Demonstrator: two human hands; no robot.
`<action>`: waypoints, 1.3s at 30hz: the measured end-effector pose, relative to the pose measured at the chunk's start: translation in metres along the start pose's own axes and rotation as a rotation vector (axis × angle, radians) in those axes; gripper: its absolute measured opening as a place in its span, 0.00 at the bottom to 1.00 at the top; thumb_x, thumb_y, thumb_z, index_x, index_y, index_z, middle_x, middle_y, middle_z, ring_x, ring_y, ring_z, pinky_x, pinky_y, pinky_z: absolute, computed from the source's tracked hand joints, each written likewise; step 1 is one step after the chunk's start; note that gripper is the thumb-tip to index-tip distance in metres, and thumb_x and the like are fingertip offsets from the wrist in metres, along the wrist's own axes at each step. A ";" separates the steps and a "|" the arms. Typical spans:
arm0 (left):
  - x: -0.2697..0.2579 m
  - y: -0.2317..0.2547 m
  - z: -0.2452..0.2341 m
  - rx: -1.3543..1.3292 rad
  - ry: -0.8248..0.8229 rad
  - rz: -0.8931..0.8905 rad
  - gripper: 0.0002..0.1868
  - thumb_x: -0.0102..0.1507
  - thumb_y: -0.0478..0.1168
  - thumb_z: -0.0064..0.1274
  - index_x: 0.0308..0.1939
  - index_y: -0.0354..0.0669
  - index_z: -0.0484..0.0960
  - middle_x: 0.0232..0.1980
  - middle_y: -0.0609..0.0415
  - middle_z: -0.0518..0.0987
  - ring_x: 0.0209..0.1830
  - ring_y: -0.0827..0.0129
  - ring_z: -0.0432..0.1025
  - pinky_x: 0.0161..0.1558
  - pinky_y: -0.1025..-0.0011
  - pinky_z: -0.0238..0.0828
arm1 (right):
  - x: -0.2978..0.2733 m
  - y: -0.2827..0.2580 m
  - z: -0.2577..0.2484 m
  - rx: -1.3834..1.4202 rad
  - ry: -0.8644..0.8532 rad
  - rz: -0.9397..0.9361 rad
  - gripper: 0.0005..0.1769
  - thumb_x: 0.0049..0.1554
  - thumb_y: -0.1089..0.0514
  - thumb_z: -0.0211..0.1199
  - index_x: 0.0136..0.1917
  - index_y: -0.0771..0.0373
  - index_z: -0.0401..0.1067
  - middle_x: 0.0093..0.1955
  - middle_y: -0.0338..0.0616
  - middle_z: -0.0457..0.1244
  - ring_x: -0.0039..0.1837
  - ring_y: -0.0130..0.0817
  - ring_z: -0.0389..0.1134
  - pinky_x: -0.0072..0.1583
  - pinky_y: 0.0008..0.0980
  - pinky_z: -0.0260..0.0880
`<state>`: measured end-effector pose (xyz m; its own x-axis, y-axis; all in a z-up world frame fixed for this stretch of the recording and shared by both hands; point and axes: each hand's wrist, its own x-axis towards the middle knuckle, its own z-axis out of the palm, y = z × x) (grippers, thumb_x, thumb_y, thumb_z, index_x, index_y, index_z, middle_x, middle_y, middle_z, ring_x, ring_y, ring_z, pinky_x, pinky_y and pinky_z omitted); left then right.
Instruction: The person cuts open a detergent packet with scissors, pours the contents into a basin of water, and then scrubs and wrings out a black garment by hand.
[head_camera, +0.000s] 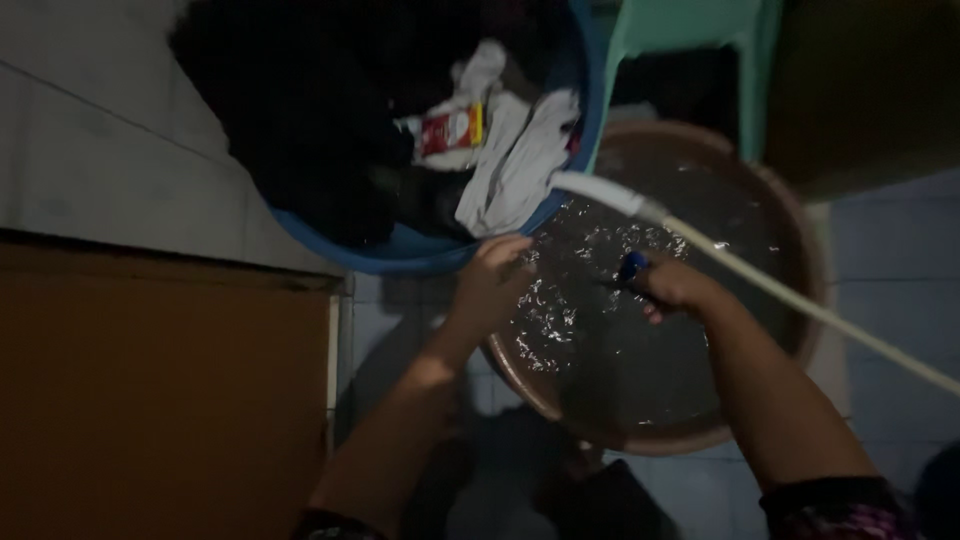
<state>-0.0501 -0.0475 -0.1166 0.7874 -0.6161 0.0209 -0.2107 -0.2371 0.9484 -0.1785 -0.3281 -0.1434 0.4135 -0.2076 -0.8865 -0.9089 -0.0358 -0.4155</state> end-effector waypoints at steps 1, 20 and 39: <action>0.003 0.009 0.001 -0.003 0.005 0.007 0.22 0.60 0.38 0.62 0.58 0.42 0.82 0.63 0.46 0.78 0.58 0.62 0.76 0.60 0.67 0.72 | -0.024 -0.014 -0.009 -0.042 -0.009 0.005 0.25 0.62 0.60 0.55 0.73 0.55 0.65 0.43 0.51 0.64 0.32 0.35 0.65 0.34 0.37 0.71; 0.246 -0.055 0.027 -0.712 0.153 -0.586 0.12 0.67 0.38 0.49 0.53 0.39 0.78 0.45 0.57 0.78 0.38 0.72 0.74 0.40 0.75 0.74 | -0.022 -0.187 -0.172 0.443 0.332 -0.247 0.18 0.62 0.60 0.55 0.66 0.57 0.68 0.47 0.57 0.63 0.35 0.43 0.67 0.34 0.40 0.72; 0.389 -0.128 0.087 -1.258 -0.509 -0.671 0.13 0.69 0.35 0.45 0.54 0.31 0.78 0.51 0.41 0.80 0.49 0.55 0.77 0.51 0.59 0.77 | 0.308 -0.215 -0.155 1.050 0.491 -0.088 0.14 0.62 0.57 0.58 0.61 0.58 0.64 0.46 0.49 0.64 0.39 0.43 0.66 0.34 0.43 0.68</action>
<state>0.2325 -0.3222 -0.2577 0.1996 -0.9069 -0.3711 0.9207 0.0440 0.3879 0.1363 -0.5357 -0.2958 0.1987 -0.6096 -0.7674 -0.2910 0.7110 -0.6401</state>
